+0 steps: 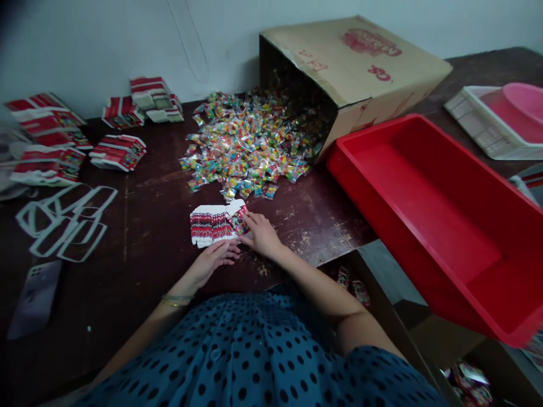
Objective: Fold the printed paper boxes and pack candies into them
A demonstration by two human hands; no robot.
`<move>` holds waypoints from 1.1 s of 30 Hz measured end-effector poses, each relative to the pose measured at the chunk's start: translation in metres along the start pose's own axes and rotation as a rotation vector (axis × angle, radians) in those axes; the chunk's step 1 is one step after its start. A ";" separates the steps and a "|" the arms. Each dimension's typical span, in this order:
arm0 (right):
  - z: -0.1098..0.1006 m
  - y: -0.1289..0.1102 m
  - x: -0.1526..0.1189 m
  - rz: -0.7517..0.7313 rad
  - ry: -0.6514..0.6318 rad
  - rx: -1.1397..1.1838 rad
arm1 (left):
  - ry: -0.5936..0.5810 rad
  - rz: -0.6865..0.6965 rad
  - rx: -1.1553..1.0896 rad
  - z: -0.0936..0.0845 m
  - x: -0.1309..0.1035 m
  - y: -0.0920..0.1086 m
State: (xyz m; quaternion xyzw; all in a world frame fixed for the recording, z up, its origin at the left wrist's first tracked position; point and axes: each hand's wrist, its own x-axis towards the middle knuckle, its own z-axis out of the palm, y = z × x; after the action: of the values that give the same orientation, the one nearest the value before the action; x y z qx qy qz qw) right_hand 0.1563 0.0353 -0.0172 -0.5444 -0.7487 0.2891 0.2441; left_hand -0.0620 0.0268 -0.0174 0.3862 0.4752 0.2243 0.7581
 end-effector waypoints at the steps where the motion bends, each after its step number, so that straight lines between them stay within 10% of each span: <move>1: 0.015 0.000 0.011 0.016 0.058 -0.057 | 0.008 0.004 0.002 -0.002 0.000 -0.001; 12: 0.014 -0.037 -0.022 -0.248 0.174 0.036 | 0.090 0.216 -0.253 0.026 0.007 0.004; 16: 0.011 -0.050 -0.024 -0.300 0.169 0.086 | 0.168 0.103 -0.175 0.037 0.005 0.003; 23: -0.003 -0.042 -0.016 -0.196 0.040 0.294 | -0.040 -0.039 -0.027 0.035 -0.012 0.008; 27: -0.011 -0.035 -0.011 -0.123 -0.353 0.550 | -0.443 -0.030 0.144 0.028 -0.017 0.016; 33: -0.007 -0.027 -0.014 0.051 -0.197 0.607 | 0.062 0.140 0.222 0.027 -0.004 -0.007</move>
State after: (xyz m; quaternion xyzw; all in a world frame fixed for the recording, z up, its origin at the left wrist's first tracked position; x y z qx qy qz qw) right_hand 0.1466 0.0167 0.0060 -0.4348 -0.6343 0.5567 0.3143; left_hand -0.0399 0.0097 -0.0146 0.4930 0.4922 0.2345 0.6780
